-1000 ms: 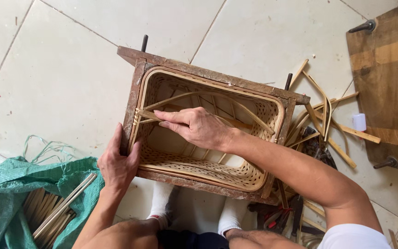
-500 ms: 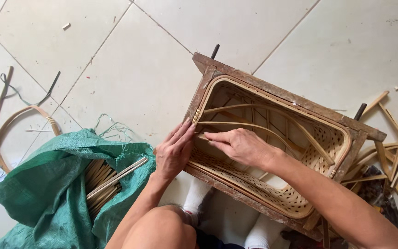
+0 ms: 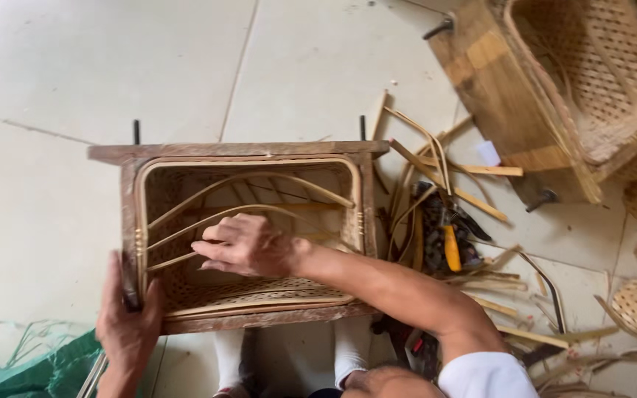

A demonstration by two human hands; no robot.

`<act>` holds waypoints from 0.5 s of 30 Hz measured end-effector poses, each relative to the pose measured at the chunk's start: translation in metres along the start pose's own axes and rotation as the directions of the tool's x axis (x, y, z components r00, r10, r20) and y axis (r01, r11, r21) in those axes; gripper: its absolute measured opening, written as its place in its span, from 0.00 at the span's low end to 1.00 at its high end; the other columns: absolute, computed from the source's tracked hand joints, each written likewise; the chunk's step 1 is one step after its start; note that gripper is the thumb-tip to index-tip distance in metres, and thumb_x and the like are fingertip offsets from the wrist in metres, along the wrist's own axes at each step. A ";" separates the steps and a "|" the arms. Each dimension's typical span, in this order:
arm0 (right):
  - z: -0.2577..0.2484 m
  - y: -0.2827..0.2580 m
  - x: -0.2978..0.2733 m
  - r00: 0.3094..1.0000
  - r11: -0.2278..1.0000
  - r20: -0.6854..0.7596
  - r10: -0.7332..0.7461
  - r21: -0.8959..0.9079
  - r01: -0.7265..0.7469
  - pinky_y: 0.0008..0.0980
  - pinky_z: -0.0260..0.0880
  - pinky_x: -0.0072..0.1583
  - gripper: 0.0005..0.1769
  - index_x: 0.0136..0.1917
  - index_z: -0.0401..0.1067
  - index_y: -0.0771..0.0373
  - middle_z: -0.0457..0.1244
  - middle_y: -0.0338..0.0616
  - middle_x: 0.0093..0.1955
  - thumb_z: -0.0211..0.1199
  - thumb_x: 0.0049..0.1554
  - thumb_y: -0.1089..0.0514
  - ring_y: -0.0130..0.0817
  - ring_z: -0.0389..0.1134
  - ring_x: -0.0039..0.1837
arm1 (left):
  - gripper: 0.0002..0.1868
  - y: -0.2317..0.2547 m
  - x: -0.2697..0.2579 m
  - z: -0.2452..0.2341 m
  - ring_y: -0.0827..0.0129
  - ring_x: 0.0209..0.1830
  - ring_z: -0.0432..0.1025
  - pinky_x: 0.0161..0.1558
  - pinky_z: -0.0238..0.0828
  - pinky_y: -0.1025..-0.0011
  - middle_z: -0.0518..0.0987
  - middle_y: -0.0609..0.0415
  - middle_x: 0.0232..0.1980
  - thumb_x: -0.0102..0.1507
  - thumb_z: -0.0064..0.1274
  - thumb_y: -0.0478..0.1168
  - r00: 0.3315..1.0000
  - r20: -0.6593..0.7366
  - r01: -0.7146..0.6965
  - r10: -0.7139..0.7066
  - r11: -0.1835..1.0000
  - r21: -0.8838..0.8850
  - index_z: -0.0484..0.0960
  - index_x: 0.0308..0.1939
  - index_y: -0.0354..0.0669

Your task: The person sits on the floor and weaves a rectangular basket using thin wooden strips. They use a hammer to tap the strips into place and a knife to trim excess material. The basket is held in a wooden mold during the process.

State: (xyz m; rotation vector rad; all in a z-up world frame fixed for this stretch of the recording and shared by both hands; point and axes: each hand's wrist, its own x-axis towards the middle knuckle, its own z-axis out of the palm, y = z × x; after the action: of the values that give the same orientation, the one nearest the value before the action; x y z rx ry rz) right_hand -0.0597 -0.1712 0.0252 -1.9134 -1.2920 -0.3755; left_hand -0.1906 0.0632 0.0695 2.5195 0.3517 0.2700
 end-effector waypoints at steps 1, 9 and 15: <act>-0.012 0.001 -0.011 0.999 0.999 -0.035 -0.006 0.054 0.008 0.31 0.76 0.47 0.15 0.60 0.74 0.67 0.65 0.40 0.46 0.64 0.67 0.54 0.31 0.66 0.45 | 0.35 0.001 -0.004 -0.006 0.47 0.67 0.68 0.66 0.65 0.58 0.72 0.33 0.68 0.61 0.59 0.36 0.996 -0.027 -0.081 0.082 0.996 0.036 0.68 0.71 0.28; -0.194 0.150 -0.175 0.190 0.119 -0.237 0.953 -0.285 -0.951 0.47 0.69 0.63 0.24 0.68 0.69 0.61 0.62 0.53 0.68 0.65 0.62 0.52 0.49 0.67 0.62 | 0.45 0.032 -0.006 0.020 0.56 0.63 0.72 0.68 0.61 0.54 0.77 0.44 0.63 0.54 0.64 0.61 0.612 0.458 -0.662 0.645 0.735 -0.151 0.69 0.66 0.40; -0.181 0.211 -0.245 0.305 0.187 -0.215 0.928 -0.438 -0.879 0.53 0.64 0.64 0.25 0.69 0.69 0.62 0.64 0.55 0.65 0.66 0.61 0.53 0.56 0.63 0.66 | 0.46 0.057 -0.018 0.055 0.54 0.52 0.75 0.55 0.72 0.58 0.79 0.44 0.55 0.64 0.55 0.59 0.316 0.727 -0.719 0.609 0.654 -0.235 0.58 0.74 0.31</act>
State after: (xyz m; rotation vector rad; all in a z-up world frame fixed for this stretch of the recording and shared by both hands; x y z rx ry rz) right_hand 0.0506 -0.5015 -0.1012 -2.7797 0.1949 0.0764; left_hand -0.1819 -0.0167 0.0552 2.4755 -1.1118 -0.5681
